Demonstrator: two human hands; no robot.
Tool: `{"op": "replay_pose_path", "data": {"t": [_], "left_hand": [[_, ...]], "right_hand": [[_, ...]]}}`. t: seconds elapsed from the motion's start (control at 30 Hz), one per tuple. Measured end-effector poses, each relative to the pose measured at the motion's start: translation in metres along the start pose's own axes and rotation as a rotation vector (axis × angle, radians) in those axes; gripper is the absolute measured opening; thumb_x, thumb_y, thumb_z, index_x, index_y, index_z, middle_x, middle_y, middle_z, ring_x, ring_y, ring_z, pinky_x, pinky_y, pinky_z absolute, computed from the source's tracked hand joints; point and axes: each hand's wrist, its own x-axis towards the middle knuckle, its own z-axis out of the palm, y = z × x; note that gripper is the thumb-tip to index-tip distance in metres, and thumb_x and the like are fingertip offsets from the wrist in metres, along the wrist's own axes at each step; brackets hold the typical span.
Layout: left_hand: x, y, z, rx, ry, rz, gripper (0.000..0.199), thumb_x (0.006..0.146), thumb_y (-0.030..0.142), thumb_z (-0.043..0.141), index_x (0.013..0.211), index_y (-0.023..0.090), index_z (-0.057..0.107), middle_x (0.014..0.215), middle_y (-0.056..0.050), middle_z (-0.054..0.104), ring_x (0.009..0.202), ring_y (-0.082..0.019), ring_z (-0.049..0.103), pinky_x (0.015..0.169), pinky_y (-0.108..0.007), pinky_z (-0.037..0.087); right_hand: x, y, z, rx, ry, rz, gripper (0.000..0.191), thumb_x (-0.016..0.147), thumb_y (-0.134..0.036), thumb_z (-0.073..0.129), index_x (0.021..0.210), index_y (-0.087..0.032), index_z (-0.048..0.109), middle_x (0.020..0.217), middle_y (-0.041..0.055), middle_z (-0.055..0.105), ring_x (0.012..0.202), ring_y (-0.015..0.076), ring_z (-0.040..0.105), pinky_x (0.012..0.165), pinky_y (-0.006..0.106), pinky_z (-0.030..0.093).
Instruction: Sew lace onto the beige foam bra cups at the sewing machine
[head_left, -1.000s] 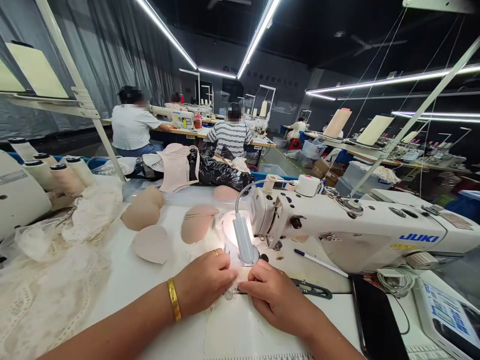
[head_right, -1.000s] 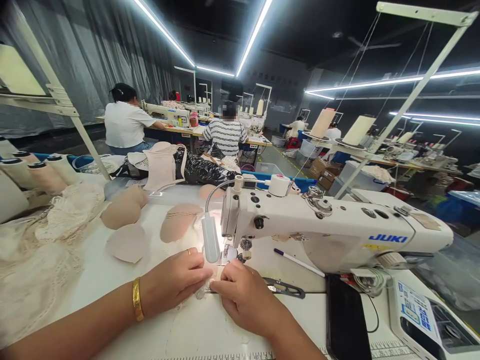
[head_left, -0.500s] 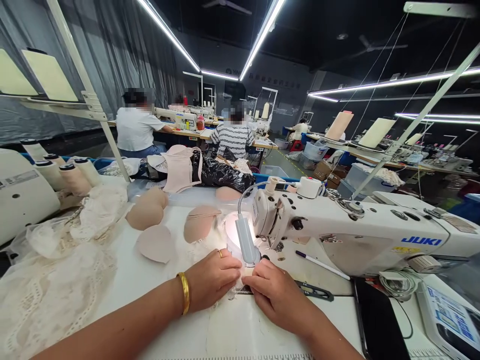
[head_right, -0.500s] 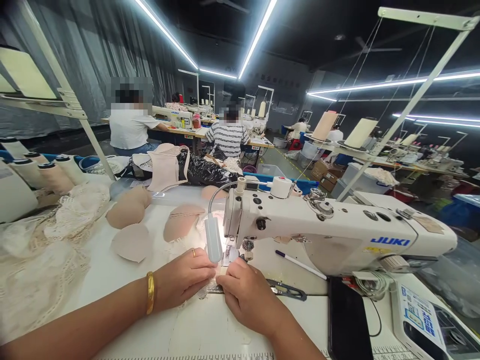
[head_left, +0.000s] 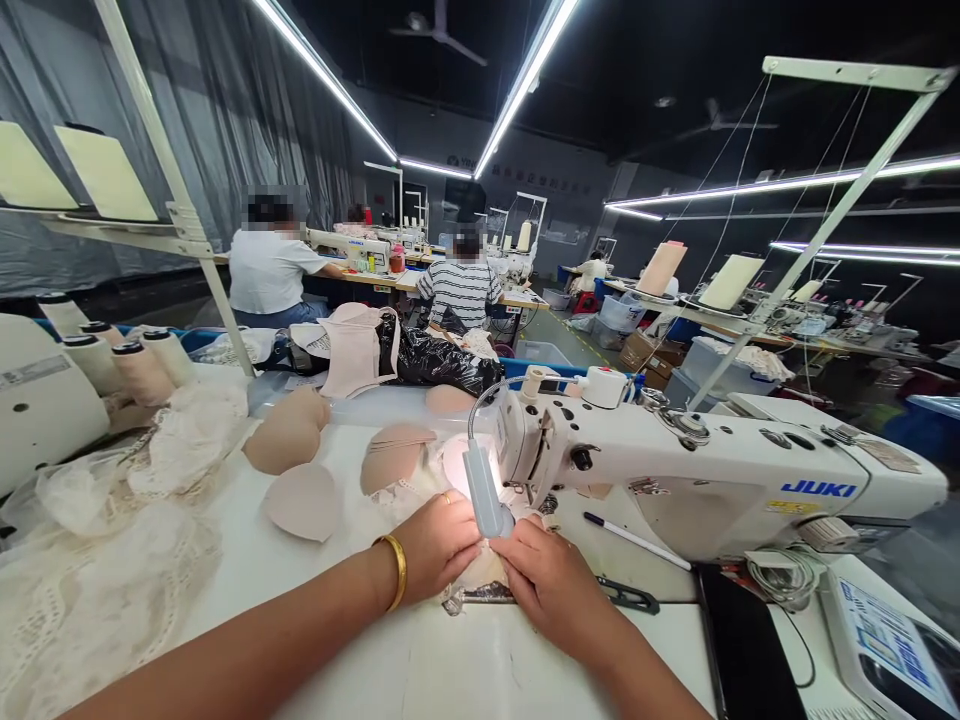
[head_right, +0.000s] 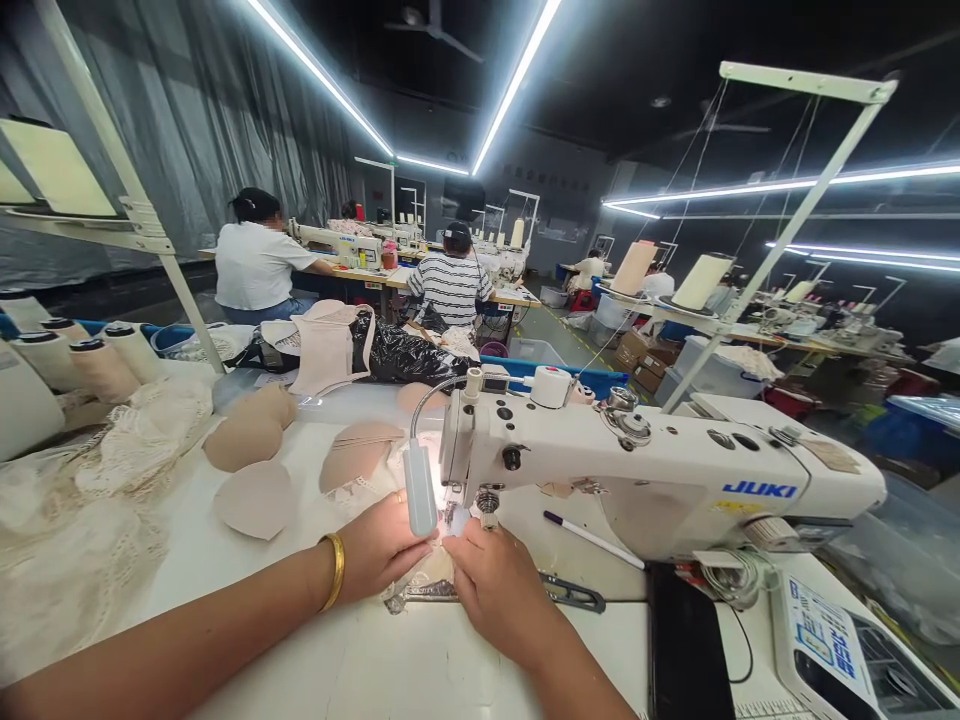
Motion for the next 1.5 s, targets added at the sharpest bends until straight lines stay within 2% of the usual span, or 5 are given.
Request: {"op": "replay_pose_path", "data": {"t": [0.1, 0.23, 0.57, 1.17, 1.5], "left_hand": [[-0.001, 0.001, 0.004, 0.093, 0.039, 0.037, 0.014, 0.096, 0.017, 0.050, 0.085, 0.018, 0.058, 0.093, -0.006, 0.066, 0.087, -0.023, 0.056, 0.084, -0.039, 0.044], [0.000, 0.008, -0.003, 0.209, -0.036, 0.034, 0.018, 0.097, 0.014, 0.050, 0.083, 0.018, 0.059, 0.082, -0.004, 0.064, 0.077, -0.022, 0.053, 0.074, -0.038, 0.042], [0.003, 0.012, -0.008, 0.203, -0.080, 0.004, 0.020, 0.097, 0.013, 0.051, 0.078, 0.018, 0.056, 0.084, -0.004, 0.065, 0.076, -0.020, 0.055, 0.072, -0.034, 0.042], [0.011, 0.013, -0.012, 0.076, 0.097, 0.024, 0.017, 0.093, 0.009, 0.051, 0.082, 0.020, 0.056, 0.085, -0.001, 0.066, 0.073, -0.018, 0.054, 0.073, -0.032, 0.043], [0.008, 0.007, -0.007, 0.109, -0.001, -0.022, 0.017, 0.095, 0.013, 0.053, 0.080, 0.020, 0.058, 0.085, -0.002, 0.066, 0.078, -0.020, 0.056, 0.081, -0.035, 0.046]], "right_hand": [[0.000, 0.000, 0.001, -0.007, -0.008, 0.007, 0.031, 0.098, -0.010, 0.042, 0.106, -0.026, 0.068, 0.085, 0.0029, 0.057, 0.078, 0.0218, 0.053, 0.064, 0.032, 0.035], [0.001, -0.001, 0.001, -0.038, -0.021, 0.007, 0.029, 0.099, -0.010, 0.042, 0.103, -0.025, 0.067, 0.084, 0.0029, 0.057, 0.079, 0.0219, 0.054, 0.064, 0.032, 0.035], [0.002, -0.004, -0.001, -0.057, -0.047, 0.005, 0.027, 0.099, -0.009, 0.043, 0.102, -0.024, 0.065, 0.086, 0.0031, 0.058, 0.083, 0.0223, 0.056, 0.065, 0.031, 0.036], [0.001, 0.001, 0.004, -0.101, 0.004, 0.035, 0.031, 0.095, -0.007, 0.041, 0.099, -0.026, 0.065, 0.084, 0.0027, 0.058, 0.075, 0.0224, 0.055, 0.061, 0.032, 0.037], [0.000, 0.002, 0.006, -0.114, 0.002, 0.029, 0.027, 0.097, -0.009, 0.042, 0.100, -0.025, 0.064, 0.088, 0.0040, 0.060, 0.077, 0.0224, 0.055, 0.064, 0.032, 0.041]]}}
